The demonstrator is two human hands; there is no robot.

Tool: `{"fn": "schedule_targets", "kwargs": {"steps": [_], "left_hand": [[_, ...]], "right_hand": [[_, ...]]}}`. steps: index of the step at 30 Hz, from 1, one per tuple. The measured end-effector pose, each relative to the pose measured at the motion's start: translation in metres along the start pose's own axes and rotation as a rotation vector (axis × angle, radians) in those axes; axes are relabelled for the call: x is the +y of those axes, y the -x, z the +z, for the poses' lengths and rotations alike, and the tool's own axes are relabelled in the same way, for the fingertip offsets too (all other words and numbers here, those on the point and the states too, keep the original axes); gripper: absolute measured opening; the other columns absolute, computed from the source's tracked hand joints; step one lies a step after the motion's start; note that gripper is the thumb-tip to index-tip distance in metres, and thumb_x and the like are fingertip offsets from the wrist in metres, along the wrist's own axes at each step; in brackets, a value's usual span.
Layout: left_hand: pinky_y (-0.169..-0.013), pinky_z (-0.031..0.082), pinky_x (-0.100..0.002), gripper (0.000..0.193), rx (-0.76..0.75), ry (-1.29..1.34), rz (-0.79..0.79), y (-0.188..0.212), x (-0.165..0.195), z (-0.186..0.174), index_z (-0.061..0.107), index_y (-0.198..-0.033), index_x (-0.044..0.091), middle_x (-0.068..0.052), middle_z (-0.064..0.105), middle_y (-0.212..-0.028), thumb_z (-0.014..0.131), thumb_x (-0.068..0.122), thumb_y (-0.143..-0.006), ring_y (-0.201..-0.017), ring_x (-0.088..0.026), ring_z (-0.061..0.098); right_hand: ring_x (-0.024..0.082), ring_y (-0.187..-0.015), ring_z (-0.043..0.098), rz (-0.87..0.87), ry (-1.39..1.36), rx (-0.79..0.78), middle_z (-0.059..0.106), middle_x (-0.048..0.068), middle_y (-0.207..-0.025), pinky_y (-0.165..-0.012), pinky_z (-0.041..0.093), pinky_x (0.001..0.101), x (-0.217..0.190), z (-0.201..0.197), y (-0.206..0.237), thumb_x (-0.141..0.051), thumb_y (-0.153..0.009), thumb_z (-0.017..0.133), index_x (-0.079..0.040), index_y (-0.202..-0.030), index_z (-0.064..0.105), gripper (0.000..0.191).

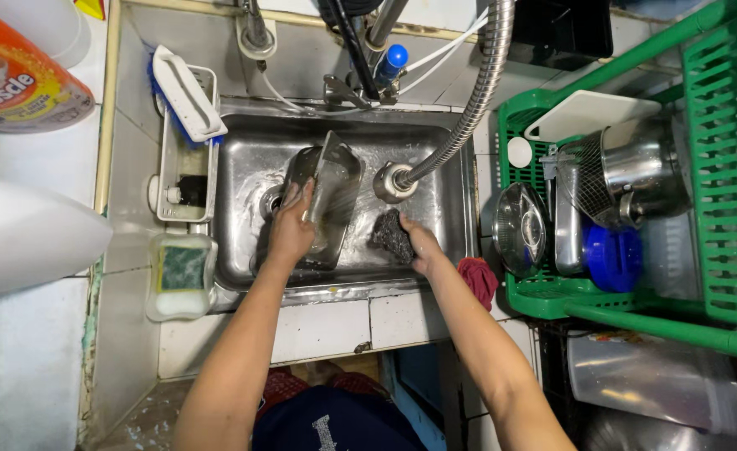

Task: The person washes dishes at a kitchen sink. They scrub a metal pot and lid, then a rectangular stainless steel container, using a sponge and dish soap, rinsing each item under the faucet and placing cleaned items aside. They then scrub and rinse a wooden cutting board.

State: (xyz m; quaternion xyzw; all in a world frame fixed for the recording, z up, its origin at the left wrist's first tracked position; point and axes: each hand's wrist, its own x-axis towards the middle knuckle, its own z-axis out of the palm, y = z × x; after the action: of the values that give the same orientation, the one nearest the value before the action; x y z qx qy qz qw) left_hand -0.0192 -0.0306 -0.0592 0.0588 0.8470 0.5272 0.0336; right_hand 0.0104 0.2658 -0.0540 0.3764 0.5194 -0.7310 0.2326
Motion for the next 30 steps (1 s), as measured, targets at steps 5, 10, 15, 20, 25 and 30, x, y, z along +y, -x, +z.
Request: {"fn": "schedule_targets", "kwargs": {"steps": [5, 10, 15, 20, 25, 30], "left_hand": [[-0.12, 0.024, -0.06, 0.085, -0.015, -0.085, -0.033, 0.001, 0.006, 0.003, 0.043, -0.156, 0.025, -0.012, 0.05, -0.155, 0.052, -0.01, -0.079, -0.152, -0.031, 0.033], [-0.12, 0.022, -0.063, 0.082, -0.011, -0.175, -0.004, 0.004, 0.015, 0.011, 0.044, -0.155, 0.026, -0.005, 0.054, -0.152, 0.053, -0.006, -0.08, -0.151, -0.03, 0.034], [-0.123, 0.017, -0.064, 0.073, 0.011, -0.334, 0.05, 0.009, 0.024, 0.035, 0.057, -0.15, 0.018, -0.003, 0.058, -0.146, 0.054, -0.004, -0.081, -0.152, -0.027, 0.035], [-0.122, 0.007, -0.069, 0.05, -0.006, -0.288, 0.006, 0.008, 0.027, 0.05, 0.071, -0.126, 0.011, -0.002, 0.058, -0.149, 0.059, -0.003, -0.08, -0.153, -0.026, 0.031], [-0.12, 0.005, -0.073, 0.043, -0.055, -0.287, -0.039, 0.006, 0.026, 0.043, 0.073, -0.118, 0.01, -0.002, 0.057, -0.147, 0.064, 0.0, -0.077, -0.154, -0.027, 0.025], [-0.116, 0.008, -0.078, 0.038, -0.027, -0.297, 0.003, 0.009, 0.026, 0.038, 0.075, -0.111, 0.01, 0.002, 0.052, -0.153, 0.064, -0.002, -0.077, -0.154, -0.029, 0.024]], "right_hand": [[0.019, -0.095, 0.07, -0.16, 0.302, 0.023, 0.071, 0.007, -0.103, -0.081, 0.055, 0.0367, 0.0, 0.019, 0.005, -0.037, -0.093, 0.078, -0.004, -0.127, 0.061, 0.05], [0.028, -0.097, 0.076, -0.66, 1.091, 0.123, 0.078, 0.014, -0.105, -0.088, 0.059, 0.0398, 0.013, 0.057, -0.031, -0.015, -0.086, 0.069, -0.007, -0.116, 0.077, 0.033], [0.032, -0.121, 0.066, -1.038, 1.279, 0.092, 0.072, 0.015, -0.127, -0.108, 0.048, 0.0408, 0.025, 0.106, -0.055, -0.013, -0.09, 0.063, -0.006, -0.123, 0.069, 0.035], [0.03, -0.144, 0.043, -0.625, 0.549, -0.369, 0.048, 0.015, -0.155, -0.122, 0.031, 0.0404, 0.033, 0.128, -0.061, -0.028, -0.098, 0.053, -0.008, -0.149, 0.043, 0.056], [0.031, -0.145, 0.04, -0.785, 1.528, -0.122, 0.043, 0.015, -0.157, -0.122, 0.028, 0.0422, 0.033, 0.133, -0.08, -0.026, -0.098, 0.052, -0.01, -0.151, 0.039, 0.057], [0.032, -0.146, 0.036, -0.671, 1.841, -0.005, 0.038, 0.016, -0.159, -0.122, 0.024, 0.0441, 0.043, 0.137, -0.105, -0.023, -0.098, 0.051, -0.013, -0.153, 0.034, 0.058]]}}
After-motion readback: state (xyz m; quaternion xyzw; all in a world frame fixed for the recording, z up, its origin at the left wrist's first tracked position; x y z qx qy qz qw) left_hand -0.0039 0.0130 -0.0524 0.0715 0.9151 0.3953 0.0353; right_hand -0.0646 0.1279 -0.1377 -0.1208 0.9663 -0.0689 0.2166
